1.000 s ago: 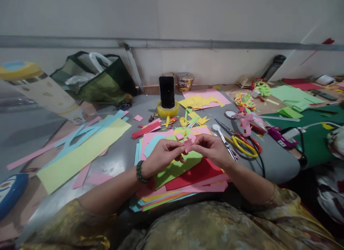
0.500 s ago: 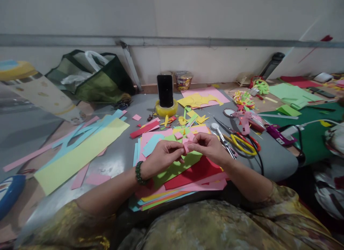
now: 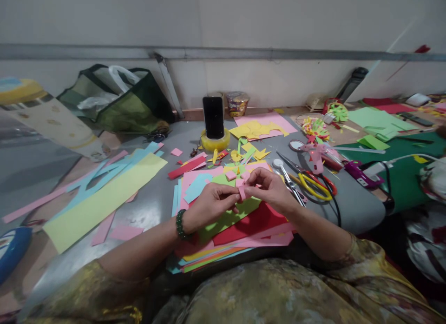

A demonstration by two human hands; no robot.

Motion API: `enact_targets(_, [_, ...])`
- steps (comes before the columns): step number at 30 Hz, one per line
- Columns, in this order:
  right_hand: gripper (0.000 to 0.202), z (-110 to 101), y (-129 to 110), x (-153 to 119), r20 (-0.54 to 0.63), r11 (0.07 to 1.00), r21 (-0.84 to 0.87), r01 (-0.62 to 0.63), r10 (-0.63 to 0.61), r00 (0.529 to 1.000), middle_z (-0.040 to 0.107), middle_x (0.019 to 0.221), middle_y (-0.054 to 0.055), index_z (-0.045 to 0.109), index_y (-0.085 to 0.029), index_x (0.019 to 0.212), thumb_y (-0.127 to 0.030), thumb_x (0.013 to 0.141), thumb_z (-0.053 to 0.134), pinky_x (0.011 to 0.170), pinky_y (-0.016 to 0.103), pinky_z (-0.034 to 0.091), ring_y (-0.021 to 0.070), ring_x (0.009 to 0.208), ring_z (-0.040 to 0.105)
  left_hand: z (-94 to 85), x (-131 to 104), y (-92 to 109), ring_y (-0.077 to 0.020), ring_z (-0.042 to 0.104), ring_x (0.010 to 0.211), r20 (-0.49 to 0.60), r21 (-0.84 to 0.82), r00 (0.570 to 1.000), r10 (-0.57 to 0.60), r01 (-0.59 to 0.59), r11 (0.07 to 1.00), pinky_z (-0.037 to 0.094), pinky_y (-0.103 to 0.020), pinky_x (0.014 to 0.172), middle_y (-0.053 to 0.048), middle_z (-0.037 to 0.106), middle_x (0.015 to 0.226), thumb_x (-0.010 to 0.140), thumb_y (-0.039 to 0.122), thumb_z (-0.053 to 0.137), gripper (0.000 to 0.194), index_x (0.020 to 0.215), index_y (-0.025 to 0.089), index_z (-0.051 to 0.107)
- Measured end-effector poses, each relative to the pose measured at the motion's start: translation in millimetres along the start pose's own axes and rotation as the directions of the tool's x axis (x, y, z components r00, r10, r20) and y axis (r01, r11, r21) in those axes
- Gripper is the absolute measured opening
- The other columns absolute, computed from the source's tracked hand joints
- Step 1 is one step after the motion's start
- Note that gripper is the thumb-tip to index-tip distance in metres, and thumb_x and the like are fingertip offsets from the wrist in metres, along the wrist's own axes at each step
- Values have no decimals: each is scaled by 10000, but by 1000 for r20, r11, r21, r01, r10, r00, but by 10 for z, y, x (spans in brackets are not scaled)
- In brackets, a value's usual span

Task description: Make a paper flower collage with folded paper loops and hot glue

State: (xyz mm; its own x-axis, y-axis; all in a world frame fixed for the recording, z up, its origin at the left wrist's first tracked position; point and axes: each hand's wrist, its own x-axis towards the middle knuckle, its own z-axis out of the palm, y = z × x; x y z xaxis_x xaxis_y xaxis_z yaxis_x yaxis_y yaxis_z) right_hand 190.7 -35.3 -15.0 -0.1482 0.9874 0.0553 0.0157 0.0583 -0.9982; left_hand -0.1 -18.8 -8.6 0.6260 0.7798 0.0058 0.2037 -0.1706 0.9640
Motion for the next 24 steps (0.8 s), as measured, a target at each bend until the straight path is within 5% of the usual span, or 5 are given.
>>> enact_targets(24, [328, 24, 3, -19, 67, 999, 21, -28, 26, 997, 550, 751, -43, 583, -212, 851, -316, 656, 826, 637, 258, 453, 101, 659, 523, 4, -1, -21, -127, 619, 553, 45, 46, 999, -24, 22, 999, 443, -187, 538, -37, 683, 585, 813, 336, 534, 289, 652, 144, 679])
